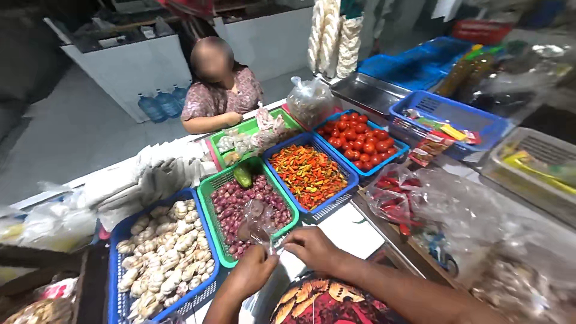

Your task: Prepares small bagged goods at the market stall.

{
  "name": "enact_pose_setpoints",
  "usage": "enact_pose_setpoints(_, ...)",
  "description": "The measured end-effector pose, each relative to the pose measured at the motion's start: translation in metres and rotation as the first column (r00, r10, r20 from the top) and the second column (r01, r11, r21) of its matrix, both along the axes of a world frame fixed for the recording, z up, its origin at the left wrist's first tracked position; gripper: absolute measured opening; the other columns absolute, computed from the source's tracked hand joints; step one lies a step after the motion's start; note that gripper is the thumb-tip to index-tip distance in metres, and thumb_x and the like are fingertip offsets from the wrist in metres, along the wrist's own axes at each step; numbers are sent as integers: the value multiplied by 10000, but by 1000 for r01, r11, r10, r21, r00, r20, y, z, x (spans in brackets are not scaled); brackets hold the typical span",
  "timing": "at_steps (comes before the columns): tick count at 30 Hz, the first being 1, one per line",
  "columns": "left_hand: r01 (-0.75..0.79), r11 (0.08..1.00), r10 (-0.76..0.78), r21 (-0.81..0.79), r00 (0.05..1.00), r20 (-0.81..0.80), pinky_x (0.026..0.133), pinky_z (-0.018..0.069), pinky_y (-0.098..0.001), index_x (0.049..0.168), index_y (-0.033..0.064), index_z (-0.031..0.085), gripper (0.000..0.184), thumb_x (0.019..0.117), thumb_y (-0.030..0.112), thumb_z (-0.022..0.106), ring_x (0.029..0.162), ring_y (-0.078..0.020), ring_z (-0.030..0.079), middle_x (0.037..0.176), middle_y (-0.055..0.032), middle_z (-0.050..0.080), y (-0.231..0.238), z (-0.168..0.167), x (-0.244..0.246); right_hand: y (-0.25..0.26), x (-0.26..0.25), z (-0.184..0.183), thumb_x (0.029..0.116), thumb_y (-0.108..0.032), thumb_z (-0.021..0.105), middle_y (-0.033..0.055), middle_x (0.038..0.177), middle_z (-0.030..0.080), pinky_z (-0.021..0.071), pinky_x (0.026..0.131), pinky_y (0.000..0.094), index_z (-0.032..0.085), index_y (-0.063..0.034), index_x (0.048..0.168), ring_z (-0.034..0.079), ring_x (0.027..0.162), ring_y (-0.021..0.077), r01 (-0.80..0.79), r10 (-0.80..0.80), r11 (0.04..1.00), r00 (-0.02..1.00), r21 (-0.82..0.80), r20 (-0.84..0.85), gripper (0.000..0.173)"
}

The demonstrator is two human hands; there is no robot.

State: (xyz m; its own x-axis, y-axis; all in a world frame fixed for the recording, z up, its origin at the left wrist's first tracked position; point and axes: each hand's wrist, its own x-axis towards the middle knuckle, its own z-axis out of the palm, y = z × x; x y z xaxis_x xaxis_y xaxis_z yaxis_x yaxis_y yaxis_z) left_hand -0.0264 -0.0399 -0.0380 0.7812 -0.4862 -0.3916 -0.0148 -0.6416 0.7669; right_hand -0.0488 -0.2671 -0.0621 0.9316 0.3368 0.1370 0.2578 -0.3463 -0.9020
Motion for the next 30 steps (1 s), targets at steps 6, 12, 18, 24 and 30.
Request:
enact_pose_setpoints(6, -131, 897, -83, 422, 888, 453, 743, 575, -555, 1034, 85, 669, 275, 981, 306, 514, 839, -288, 691, 907, -103, 682, -25, 40, -11, 7, 16, 6, 1003, -95, 595, 64, 1048, 732, 550, 1005, 359, 722, -82, 1069, 686, 1070, 199, 50, 80, 978, 808, -204, 584, 144)
enact_pose_setpoints(12, -292, 878, -128, 380, 621, 773, 661, 599, -519, 1064, 115, 729, 198, 890, 210, 713, 868, -329, 705, 1073, -147, 677, -51, 31, -21, 2, 18, 21, 1043, -160, 542, 105, 1070, 714, 550, 986, 366, 711, -51, 1109, 680, 1063, 209, 65, -35, 994, 944, -82, 327, 212)
enact_pose_setpoints(18, -99, 992, -26, 74, 421, 907, 789, 613, -408, 965, 91, 710, 121, 920, 110, 599, 965, -248, 693, 1089, -120, 675, -59, 5, -10, -4, 26, 37, 1039, -204, 524, 88, 1098, 717, 548, 957, 344, 710, -70, 1151, 680, 1034, 154, 122, -122, 993, 992, -5, -18, 256)
enact_pose_setpoints(24, -30, 995, 89, -95, 689, 719, 865, 575, -364, 1015, 82, 700, 182, 979, 215, 582, 941, -162, 652, 1001, -52, 662, -49, 6, -6, -1, 25, 30, 998, -220, 631, 49, 960, 722, 593, 794, 323, 623, -72, 1325, 690, 814, 124, 178, -171, 978, 982, 108, -76, 359)
enact_pose_setpoints(30, -113, 916, 298, -386, 835, 462, 930, 578, -367, 1090, 25, 698, 164, 993, 118, 605, 983, -156, 686, 1064, -86, 710, -26, -2, -23, 9, 17, 9, 980, -169, 647, 31, 1207, 715, 629, 900, 332, 605, -59, 1368, 711, 1025, 102, -14, -4, 995, 982, 95, 191, 405)
